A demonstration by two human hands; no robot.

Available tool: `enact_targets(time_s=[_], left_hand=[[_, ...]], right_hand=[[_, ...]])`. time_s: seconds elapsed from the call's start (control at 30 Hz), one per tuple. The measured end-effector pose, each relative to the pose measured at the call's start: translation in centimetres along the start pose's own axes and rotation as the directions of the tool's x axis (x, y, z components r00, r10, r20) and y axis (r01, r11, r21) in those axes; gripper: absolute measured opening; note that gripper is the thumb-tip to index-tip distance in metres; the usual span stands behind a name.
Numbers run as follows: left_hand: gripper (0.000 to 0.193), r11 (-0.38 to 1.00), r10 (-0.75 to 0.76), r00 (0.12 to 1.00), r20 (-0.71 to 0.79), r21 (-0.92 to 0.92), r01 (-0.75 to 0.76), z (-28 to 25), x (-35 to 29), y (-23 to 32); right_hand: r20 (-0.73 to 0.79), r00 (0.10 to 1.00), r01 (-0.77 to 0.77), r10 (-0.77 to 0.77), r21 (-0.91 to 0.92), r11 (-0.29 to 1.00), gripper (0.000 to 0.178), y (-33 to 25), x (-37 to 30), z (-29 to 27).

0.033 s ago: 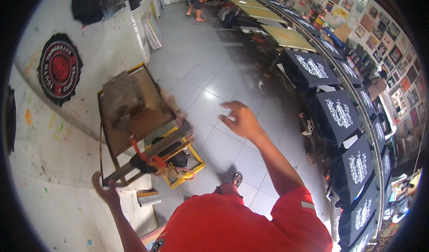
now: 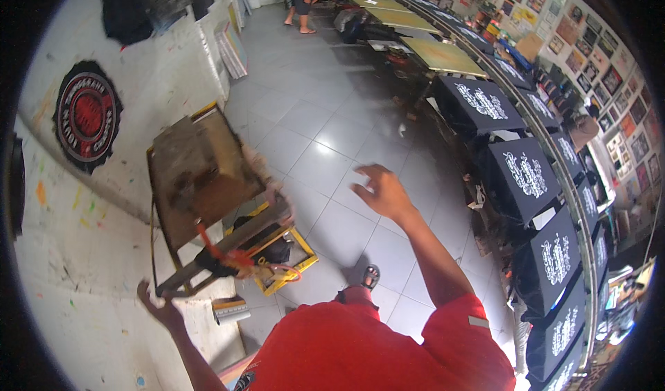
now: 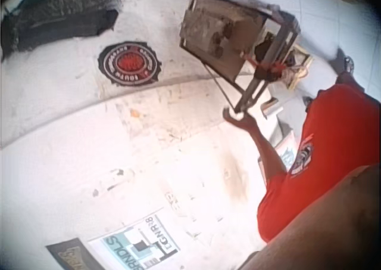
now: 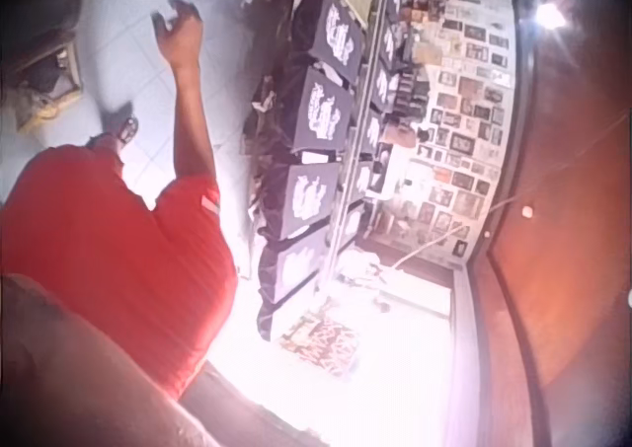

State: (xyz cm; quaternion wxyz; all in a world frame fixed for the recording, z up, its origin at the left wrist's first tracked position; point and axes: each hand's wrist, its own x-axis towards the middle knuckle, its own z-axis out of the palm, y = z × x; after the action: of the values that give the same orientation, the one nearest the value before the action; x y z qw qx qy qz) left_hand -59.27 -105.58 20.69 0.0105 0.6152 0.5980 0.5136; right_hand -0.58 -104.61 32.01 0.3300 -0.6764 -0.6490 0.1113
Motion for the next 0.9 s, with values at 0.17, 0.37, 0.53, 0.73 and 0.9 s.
enact_targets(time_s=[0.17,0.37,0.53,0.73,0.9], left_hand=[[0.041,0.788,-0.421,0.87,-0.257,0.371,0.491,-1.9,-13.3,-8.9],[0.039,0.488,-0.87,0.264,0.416,0.649,0.584,17.1,-30.0,-1.0],[0.037,0.567,-0.644,0.054,0.764,0.428,0.704,35.2,-32.0,10.1],[0.036,0.268,-0.587,-0.054,0.808,0.258,0.928,50.9,-30.4,13.4],[0.034,-0.027,-0.698,-0.206,0.686,0.262,0.965,65.3,-22.1,13.8]], right_hand=[[0.05,0.931,-0.348,0.362,-0.186,0.919,0.039,22.9,-7.9,-1.8],[0.393,0.74,-0.488,0.547,-0.246,0.837,0.043,37.0,-15.6,-0.2],[0.595,0.587,-0.586,0.548,-0.155,0.795,0.045,38.7,-9.0,-3.2],[0.689,0.52,-0.424,0.505,-0.305,0.853,0.045,44.9,5.3,-3.5],[0.684,0.544,-0.428,0.486,-0.273,0.862,0.043,53.1,17.3,-1.9]])
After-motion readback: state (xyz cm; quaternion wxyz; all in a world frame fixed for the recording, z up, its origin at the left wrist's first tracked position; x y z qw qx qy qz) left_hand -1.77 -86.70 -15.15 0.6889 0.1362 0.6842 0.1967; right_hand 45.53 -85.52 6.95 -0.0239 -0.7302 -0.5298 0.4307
